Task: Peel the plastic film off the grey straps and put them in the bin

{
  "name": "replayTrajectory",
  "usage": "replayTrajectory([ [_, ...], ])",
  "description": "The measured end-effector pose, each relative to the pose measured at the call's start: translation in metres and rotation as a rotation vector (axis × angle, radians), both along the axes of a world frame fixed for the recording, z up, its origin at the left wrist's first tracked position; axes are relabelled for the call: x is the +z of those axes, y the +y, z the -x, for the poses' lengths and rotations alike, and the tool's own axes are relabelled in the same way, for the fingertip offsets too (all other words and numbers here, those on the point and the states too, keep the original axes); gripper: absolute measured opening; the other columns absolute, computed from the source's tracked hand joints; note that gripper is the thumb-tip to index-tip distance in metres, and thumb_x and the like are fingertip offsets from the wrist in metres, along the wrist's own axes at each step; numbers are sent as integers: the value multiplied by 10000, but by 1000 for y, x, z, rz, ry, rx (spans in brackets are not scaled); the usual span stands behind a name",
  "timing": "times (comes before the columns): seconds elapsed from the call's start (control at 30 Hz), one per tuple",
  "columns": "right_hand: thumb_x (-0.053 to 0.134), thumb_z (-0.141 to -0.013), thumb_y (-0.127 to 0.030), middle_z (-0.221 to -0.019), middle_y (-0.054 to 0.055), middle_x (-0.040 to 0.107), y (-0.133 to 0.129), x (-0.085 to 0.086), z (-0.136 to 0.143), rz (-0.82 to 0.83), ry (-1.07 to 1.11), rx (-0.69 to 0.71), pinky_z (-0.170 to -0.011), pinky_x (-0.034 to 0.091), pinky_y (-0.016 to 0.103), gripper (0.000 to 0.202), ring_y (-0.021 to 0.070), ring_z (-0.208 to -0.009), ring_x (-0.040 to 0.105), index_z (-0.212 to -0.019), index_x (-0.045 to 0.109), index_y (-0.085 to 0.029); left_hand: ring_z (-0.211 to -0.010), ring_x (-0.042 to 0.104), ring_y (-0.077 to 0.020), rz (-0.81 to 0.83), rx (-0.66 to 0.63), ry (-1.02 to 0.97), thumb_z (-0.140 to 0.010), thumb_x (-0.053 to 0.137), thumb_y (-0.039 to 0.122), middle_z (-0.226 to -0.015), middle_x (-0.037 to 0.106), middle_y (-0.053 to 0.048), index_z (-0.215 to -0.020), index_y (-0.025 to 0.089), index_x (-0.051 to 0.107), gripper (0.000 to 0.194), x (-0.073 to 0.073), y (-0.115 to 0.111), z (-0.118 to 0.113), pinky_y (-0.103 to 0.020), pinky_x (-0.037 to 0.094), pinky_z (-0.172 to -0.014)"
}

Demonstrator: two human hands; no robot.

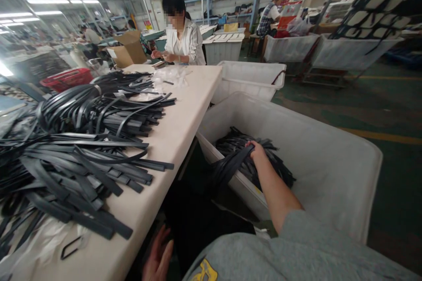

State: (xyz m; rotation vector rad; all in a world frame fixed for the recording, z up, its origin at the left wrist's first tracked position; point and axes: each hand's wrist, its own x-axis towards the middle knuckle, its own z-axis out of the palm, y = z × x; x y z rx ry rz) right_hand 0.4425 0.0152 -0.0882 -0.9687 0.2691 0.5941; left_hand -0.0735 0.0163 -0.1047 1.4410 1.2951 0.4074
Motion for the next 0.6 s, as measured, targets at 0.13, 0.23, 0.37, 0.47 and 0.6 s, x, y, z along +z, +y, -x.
replayTrajectory([
  [0.13,598,-944,-325,-1232,94,602,24,24,-6,-9,-88,49,-849,550,430,342,222,-1020,630,-1242,568,-161,-1106,663,-274,-60,-120,107,-802,547,566,-1302,631,-133,-1377,176,461,699,-9,-1,-2,-382,531,-961],
  [0.23,598,-944,-328,-1197,87,616,35,38,-12,-31,-135,51,-819,562,408,327,209,-982,640,-1223,577,-160,-1072,679,-266,-92,-192,168,-796,557,506,-1257,662,-122,-1354,180,491,650,-15,-2,-1,-382,530,-954],
  [0.37,593,-949,-318,-1070,58,650,22,37,-18,-54,-141,-11,-708,576,327,261,160,-838,654,-1148,605,-149,-1159,635,-260,-99,-254,206,-810,535,455,-1254,672,-111,-1343,187,513,597,-16,-3,4,-382,480,-1020],
  [0.47,588,-953,-297,-1026,46,653,-7,20,-18,-12,-84,-74,-668,570,295,227,140,-787,647,-1119,610,-144,-1209,601,-286,-109,-268,208,-796,558,447,-1260,672,-115,-1325,190,539,589,-13,-2,5,-433,436,-1066],
  [0.6,592,-949,-319,-1100,66,638,-52,-9,-9,106,40,-124,-719,575,337,280,170,-865,650,-1174,591,-153,-1249,569,-277,-89,-286,212,-808,536,463,-1308,644,-108,-1343,187,532,602,-6,-3,3,-421,422,-1082],
])
